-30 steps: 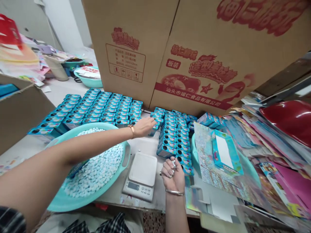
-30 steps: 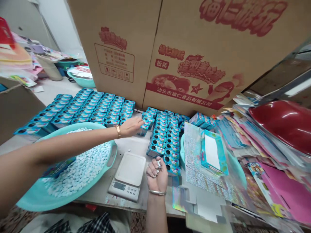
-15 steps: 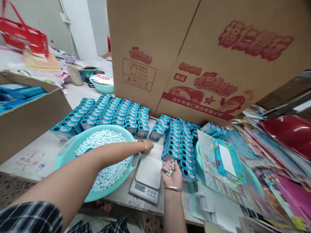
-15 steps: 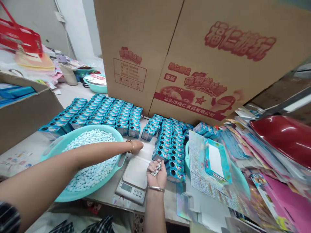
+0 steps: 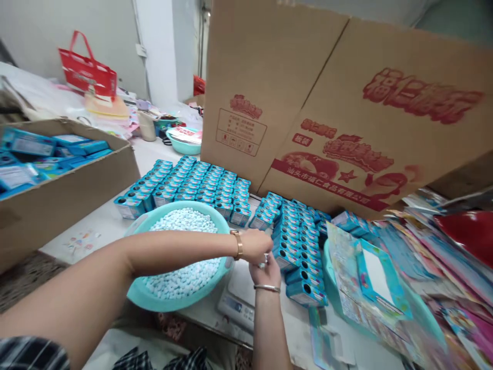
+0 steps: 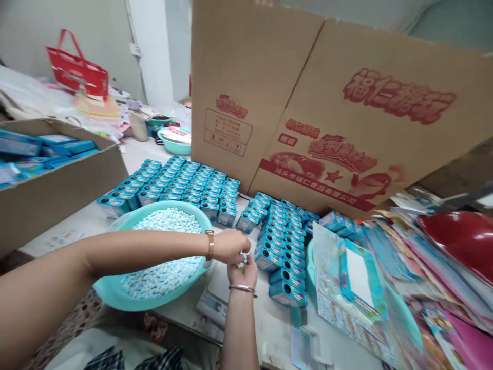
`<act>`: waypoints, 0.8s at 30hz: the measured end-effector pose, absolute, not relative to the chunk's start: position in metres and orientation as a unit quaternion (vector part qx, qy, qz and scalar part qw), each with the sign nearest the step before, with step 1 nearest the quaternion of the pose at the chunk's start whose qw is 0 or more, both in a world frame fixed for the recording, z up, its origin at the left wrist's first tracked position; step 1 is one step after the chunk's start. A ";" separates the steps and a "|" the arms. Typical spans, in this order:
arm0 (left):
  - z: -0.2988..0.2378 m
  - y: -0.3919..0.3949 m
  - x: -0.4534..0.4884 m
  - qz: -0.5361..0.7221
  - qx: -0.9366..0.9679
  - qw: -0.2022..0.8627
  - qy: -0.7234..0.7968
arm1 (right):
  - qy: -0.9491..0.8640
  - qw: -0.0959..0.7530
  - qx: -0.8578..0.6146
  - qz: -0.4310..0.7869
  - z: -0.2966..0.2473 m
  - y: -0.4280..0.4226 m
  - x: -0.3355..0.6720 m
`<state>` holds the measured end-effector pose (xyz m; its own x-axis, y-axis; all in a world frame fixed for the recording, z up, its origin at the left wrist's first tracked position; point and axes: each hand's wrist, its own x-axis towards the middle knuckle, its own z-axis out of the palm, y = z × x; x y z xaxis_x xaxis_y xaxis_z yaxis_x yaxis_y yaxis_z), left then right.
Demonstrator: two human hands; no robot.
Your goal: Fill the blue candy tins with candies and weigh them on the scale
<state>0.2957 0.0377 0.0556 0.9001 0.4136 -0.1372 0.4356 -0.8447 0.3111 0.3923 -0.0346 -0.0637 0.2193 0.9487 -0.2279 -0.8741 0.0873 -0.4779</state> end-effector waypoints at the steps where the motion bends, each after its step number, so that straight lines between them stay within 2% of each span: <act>1: 0.064 0.036 0.281 -0.016 0.960 0.170 0.221 | -0.060 0.734 -0.265 0.622 -0.062 -0.032 0.388; 4: 0.085 0.038 0.214 0.087 0.950 0.163 0.253 | -0.009 0.750 -0.254 0.610 -0.058 -0.036 0.386; 7: 0.090 0.038 0.128 0.153 0.909 0.124 0.366 | 0.022 0.762 -0.223 0.608 -0.058 -0.052 0.397; 12: 0.053 0.019 0.040 0.058 0.846 0.096 0.521 | 0.044 0.762 -0.206 0.612 -0.061 -0.066 0.406; 15: 0.043 0.007 0.037 -0.008 0.837 0.087 0.540 | 0.086 0.757 -0.193 0.618 -0.057 -0.066 0.404; 17: 0.056 0.005 0.048 -0.013 0.842 0.068 0.535 | 0.079 0.758 -0.185 0.620 -0.053 -0.069 0.405; 21: 0.104 0.006 0.094 0.078 0.861 0.044 0.500 | 0.037 0.782 -0.179 0.596 -0.046 -0.084 0.419; 24: 0.121 0.002 0.150 0.118 0.897 0.068 0.420 | 0.045 0.801 -0.173 0.571 -0.041 -0.098 0.431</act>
